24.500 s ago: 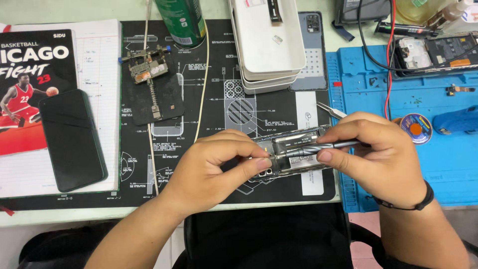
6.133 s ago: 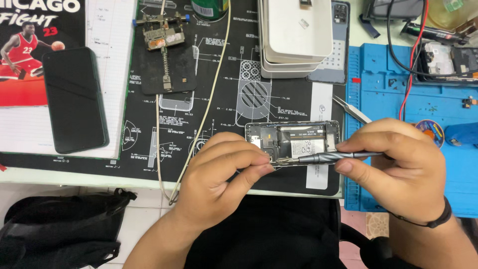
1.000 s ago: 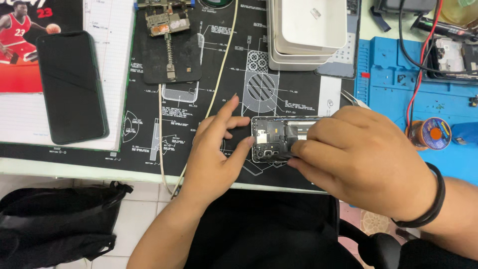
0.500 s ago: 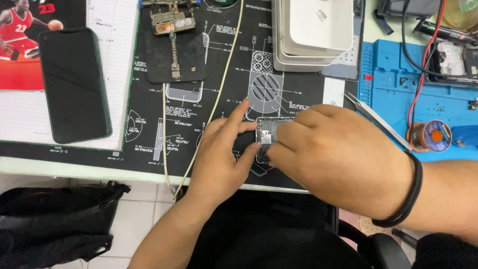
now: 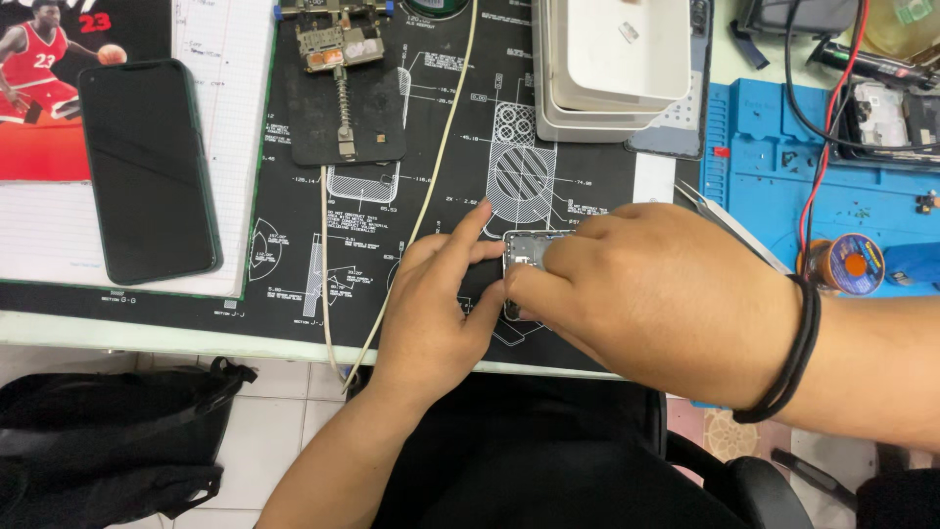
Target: The person uses a hot air gun to heat the edges of a disassembled smartphone, then tests the screen by entering a passcode. They reattach the camera module and use a screwdriver to secure internal components, repeatedly checking the display during the process.
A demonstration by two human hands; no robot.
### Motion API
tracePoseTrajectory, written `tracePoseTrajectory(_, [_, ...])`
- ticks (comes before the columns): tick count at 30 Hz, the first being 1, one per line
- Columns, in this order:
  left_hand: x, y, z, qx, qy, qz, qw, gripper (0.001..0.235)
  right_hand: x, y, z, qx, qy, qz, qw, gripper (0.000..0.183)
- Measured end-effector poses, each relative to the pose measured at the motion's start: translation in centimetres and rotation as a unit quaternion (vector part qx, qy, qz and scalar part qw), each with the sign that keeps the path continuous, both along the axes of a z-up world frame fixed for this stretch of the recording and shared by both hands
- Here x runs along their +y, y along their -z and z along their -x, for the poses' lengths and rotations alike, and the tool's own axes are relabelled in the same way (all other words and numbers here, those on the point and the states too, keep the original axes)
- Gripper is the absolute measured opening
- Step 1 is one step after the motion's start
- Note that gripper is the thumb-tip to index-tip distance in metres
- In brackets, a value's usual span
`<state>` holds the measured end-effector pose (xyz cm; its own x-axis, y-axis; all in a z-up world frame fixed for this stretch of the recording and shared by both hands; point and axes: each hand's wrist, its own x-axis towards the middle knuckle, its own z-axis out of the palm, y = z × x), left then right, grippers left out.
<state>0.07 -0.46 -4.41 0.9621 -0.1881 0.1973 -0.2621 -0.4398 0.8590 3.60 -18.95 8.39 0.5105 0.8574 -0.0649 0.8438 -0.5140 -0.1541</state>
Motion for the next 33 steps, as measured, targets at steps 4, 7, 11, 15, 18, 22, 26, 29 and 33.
tracePoseTrajectory(4, [0.0,0.0,0.1,-0.005,-0.001,0.002,1.0,0.07,0.2,-0.1,0.3,-0.036,-0.01,0.003,0.999,0.021])
tracePoseTrajectory(7, [0.0,0.0,0.1,-0.02,0.001,0.001,1.0,0.069,0.8,0.0,0.5,-0.057,0.015,0.131,0.99,0.03])
tracePoseTrajectory(11, [0.0,0.0,0.2,-0.017,-0.003,-0.001,1.0,0.069,0.9,-0.3,0.7,-0.073,0.012,0.081,0.994,0.022])
tracePoseTrajectory(15, [-0.1,0.1,0.3,-0.016,-0.006,0.009,1.0,0.067,0.8,-0.1,0.7,-0.101,-0.009,0.042,0.994,0.017])
tracePoseTrajectory(18, [-0.1,0.2,0.3,-0.045,-0.009,-0.009,0.999,0.067,0.1,0.2,1.0,-0.106,-0.007,0.092,0.99,0.011])
tracePoseTrajectory(22, [-0.3,0.4,0.1,-0.015,-0.042,0.036,0.998,0.062,-3.4,0.4,0.7,-0.079,0.082,-0.003,0.993,0.021])
tracePoseTrajectory(26, [-0.4,0.8,0.2,0.033,-0.109,0.151,0.982,0.06,-6.1,2.5,-2.0,-0.039,0.176,-0.155,0.971,0.015])
tracePoseTrajectory(29, [-0.5,0.6,0.1,0.04,-0.119,0.152,0.98,0.062,-6.2,6.6,-3.1,-0.033,0.202,-0.243,0.948,0.017])
tracePoseTrajectory(33, [-0.5,0.9,0.2,0.025,-0.108,0.154,0.982,0.064,-6.4,8.9,-2.6,-0.09,0.219,-0.183,0.954,0.019])
